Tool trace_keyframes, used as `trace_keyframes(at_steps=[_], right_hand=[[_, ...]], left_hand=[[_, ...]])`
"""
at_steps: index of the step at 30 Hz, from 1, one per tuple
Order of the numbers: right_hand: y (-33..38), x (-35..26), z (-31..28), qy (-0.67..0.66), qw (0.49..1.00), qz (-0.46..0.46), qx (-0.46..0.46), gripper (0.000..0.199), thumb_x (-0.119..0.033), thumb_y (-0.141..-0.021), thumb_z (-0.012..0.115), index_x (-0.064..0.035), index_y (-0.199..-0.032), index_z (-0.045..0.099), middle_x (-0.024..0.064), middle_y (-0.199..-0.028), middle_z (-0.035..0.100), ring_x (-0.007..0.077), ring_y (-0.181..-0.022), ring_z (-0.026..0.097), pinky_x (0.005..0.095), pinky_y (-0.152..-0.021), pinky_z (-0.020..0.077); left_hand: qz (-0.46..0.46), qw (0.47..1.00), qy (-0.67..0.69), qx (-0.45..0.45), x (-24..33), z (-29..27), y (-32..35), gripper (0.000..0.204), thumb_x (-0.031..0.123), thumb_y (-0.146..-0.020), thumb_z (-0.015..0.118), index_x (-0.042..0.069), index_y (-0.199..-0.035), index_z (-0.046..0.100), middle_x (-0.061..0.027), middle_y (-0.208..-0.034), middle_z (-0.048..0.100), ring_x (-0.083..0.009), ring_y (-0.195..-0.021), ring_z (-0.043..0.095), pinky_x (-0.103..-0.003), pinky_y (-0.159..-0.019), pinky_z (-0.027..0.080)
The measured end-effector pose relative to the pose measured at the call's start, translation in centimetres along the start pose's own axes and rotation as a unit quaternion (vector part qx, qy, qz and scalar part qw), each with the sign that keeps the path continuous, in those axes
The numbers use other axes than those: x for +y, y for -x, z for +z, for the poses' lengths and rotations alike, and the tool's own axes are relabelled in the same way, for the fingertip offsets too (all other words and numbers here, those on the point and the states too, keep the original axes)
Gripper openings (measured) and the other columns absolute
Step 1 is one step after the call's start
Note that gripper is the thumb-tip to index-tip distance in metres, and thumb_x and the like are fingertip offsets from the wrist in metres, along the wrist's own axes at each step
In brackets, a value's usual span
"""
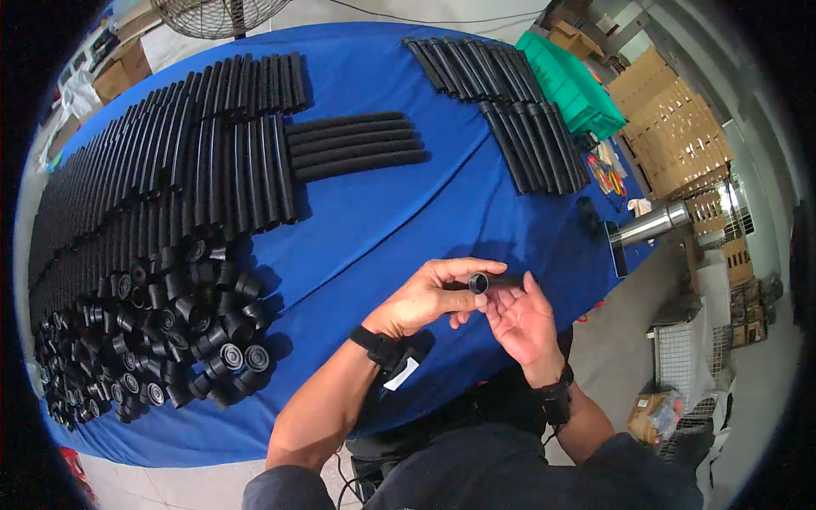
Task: The person repeatedly picks up a black cylindrical pipe and a small black cap from a table covered with a blue cloth. They insert the cap into the open end of the pipe and place the assembled unit onto a growing stack of similar items. The process is repeated continuously throughout the clip.
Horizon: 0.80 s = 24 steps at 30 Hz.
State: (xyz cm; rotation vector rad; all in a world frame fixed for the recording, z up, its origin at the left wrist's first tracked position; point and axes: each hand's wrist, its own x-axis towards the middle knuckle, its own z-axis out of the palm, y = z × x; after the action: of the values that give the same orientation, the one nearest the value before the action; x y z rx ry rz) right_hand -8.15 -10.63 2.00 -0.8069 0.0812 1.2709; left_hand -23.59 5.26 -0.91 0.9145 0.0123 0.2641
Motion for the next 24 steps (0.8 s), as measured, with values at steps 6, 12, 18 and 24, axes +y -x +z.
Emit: trace_keyframes(at_steps=[6, 12, 18, 24], right_hand=[[-1.3, 0.8, -2.4, 0.018, 0.998, -0.056, 0.003, 0.03, -0.031, -0.099, 0.065, -0.0041, -0.111, 0.063, 0.0075, -0.111, 0.068, 0.0203, -0.109, 0.062, 0.0348, -0.099, 0.0519], [-1.1, 1.5, -0.6, 0.003, 1.0, -0.018, -0.025, 0.027, -0.029, -0.1, 0.063, -0.0045, -0.112, 0.064, 0.0071, -0.116, 0.068, 0.0198, -0.111, 0.061, 0.0363, -0.103, 0.048], [-1.2, 1.6, -0.1, 0.004, 0.998, -0.043, -0.038, 0.029, -0.025, -0.099, 0.065, -0.0049, -0.119, 0.063, 0.0068, -0.111, 0.068, 0.0201, -0.109, 0.061, 0.0367, -0.105, 0.0451], [1.1, -2.9, 1.1, 0.091, 0.984, -0.12, -0.092, 0.041, -0.031, -0.105, 0.054, -0.0103, -0.14, 0.05, 0.0059, -0.097, 0.063, 0.021, -0.094, 0.062, 0.0439, -0.088, 0.0515]], left_hand=[[0.015, 1.0, 0.019, 0.008, 0.2, -0.1, 0.0, 0.051, 0.005, -0.09, 0.072, 0.005, -0.139, 0.059, -0.0038, -0.086, 0.07, -0.0098, -0.068, 0.063, -0.023, -0.058, 0.05], [0.024, 0.998, 0.049, 0.012, -0.2, -0.3, 0.1, 0.051, 0.004, -0.088, 0.073, 0.005, -0.138, 0.06, -0.004, -0.087, 0.07, -0.0098, -0.069, 0.063, -0.024, -0.058, 0.051], [0.018, 0.999, 0.041, 0.014, 0.2, 0.1, -0.2, 0.05, 0.002, -0.088, 0.073, 0.004, -0.137, 0.061, -0.0028, -0.085, 0.067, -0.0108, -0.068, 0.06, -0.025, -0.057, 0.049], [0.065, 0.979, 0.172, 0.091, 0.3, -0.2, -0.4, 0.057, -0.001, -0.088, 0.064, 0.001, -0.144, 0.05, -0.0074, -0.098, 0.062, -0.0192, -0.086, 0.065, -0.035, -0.079, 0.06]])
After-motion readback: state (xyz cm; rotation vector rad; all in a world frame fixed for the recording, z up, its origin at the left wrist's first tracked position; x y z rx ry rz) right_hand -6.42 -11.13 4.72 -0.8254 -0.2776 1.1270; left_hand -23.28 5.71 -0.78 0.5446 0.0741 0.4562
